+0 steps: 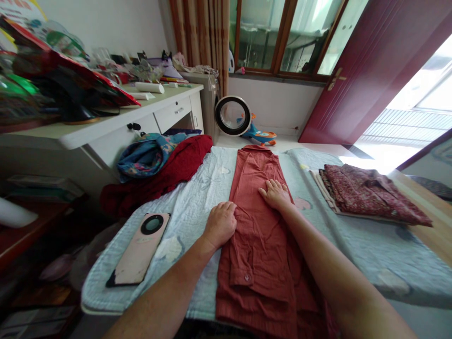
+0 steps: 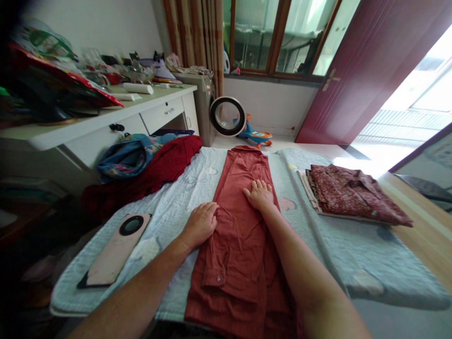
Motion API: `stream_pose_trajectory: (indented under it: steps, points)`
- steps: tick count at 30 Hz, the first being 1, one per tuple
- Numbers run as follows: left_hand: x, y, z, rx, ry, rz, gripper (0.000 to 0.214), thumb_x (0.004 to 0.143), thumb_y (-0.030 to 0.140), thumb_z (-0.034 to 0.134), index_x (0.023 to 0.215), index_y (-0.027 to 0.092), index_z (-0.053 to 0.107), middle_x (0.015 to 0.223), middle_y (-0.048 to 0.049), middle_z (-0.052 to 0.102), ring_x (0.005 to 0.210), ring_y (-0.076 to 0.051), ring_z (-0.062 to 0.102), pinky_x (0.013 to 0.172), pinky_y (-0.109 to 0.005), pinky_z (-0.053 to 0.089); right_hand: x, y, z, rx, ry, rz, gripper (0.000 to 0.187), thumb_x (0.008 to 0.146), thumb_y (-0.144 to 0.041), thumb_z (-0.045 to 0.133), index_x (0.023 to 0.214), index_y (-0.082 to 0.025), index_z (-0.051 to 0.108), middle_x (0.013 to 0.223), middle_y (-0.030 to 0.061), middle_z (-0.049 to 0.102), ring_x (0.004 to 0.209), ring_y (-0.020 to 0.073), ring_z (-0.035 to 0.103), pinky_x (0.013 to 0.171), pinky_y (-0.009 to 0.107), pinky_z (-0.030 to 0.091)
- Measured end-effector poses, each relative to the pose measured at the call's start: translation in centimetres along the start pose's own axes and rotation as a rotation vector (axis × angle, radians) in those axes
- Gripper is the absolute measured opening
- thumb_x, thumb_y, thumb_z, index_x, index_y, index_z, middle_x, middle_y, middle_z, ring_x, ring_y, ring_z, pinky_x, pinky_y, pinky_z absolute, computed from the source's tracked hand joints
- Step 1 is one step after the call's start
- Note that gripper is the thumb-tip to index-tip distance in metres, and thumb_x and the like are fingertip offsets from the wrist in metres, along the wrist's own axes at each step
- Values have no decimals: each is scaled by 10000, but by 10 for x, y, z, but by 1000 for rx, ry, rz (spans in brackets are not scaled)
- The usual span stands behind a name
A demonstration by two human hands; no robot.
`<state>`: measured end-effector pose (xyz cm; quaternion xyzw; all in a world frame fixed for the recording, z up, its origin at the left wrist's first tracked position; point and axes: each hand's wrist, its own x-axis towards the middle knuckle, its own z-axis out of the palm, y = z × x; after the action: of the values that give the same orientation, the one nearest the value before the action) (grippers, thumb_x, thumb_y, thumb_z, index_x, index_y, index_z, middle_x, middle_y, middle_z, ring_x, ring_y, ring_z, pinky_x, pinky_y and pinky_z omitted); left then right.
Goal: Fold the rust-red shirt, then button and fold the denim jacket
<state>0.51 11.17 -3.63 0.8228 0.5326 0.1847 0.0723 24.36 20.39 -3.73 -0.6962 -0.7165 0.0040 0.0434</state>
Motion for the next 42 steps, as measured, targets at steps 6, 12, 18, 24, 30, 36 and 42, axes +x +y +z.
stream_pose_trajectory:
  steps: [6, 12, 18, 24, 30, 36, 42]
  points:
    - [0, 0, -1, -7, 9, 7, 285, 833, 121, 490, 1096, 179, 583, 1165, -88, 632, 1123, -233, 542, 1000, -370, 416, 27, -27, -9, 49, 63, -86, 629, 974, -515, 333, 1446, -103, 387, 1567, 162, 311, 1457, 285, 235, 1163, 478, 172]
    - [0, -1, 0, -20, 15, 7, 304, 834, 125, 491, 1120, 183, 578, 1200, -91, 623, 1152, -232, 531, 1029, -372, 400, 53, -43, -1, 90, -48, -121, 625, 962, -540, 349, 1370, -87, 483, 1513, 189, 394, 1402, 285, 350, 1117, 422, 284]
    - [0, -1, 0, -20, 11, 2, 299, 839, 131, 490, 1120, 183, 582, 1206, -86, 622, 1153, -236, 534, 1028, -371, 403, 54, -46, 9, 86, -26, 37, 782, 906, -675, 353, 1446, -113, 404, 1563, 204, 288, 1444, 353, 239, 1125, 500, 230]
    - [0, -1, -2, -65, 14, -10, 304, 834, 132, 500, 1120, 192, 585, 1186, -80, 627, 1150, -230, 541, 1032, -369, 403, 32, -48, 4, 86, 162, -87, 550, 938, -533, 405, 1292, -137, 550, 1466, 174, 443, 1384, 319, 336, 1125, 470, 227]
    - [3, -9, -3, -224, 50, -45, 280, 793, 109, 511, 1044, 196, 599, 1068, -56, 652, 1035, -201, 591, 979, -348, 452, 0, -60, 0, 130, 123, -277, 464, 951, -471, 415, 1256, -167, 588, 1405, 109, 524, 1325, 275, 410, 1136, 435, 235]
    - [5, -13, 0, -321, 150, -104, 372, 761, 61, 475, 1098, 164, 592, 1100, -83, 647, 1070, -200, 589, 1005, -355, 453, -37, -85, -3, 104, -28, -331, 549, 959, -462, 398, 1396, -138, 471, 1517, 126, 406, 1429, 302, 276, 1153, 475, 215]
    - [7, -18, 0, -427, 146, -22, 465, 776, 39, 399, 1148, 198, 630, 1140, -52, 676, 1101, -178, 587, 1031, -355, 438, -72, -100, -7, 86, -68, -371, 586, 963, -473, 380, 1430, -121, 425, 1540, 162, 360, 1437, 301, 272, 1150, 479, 219]
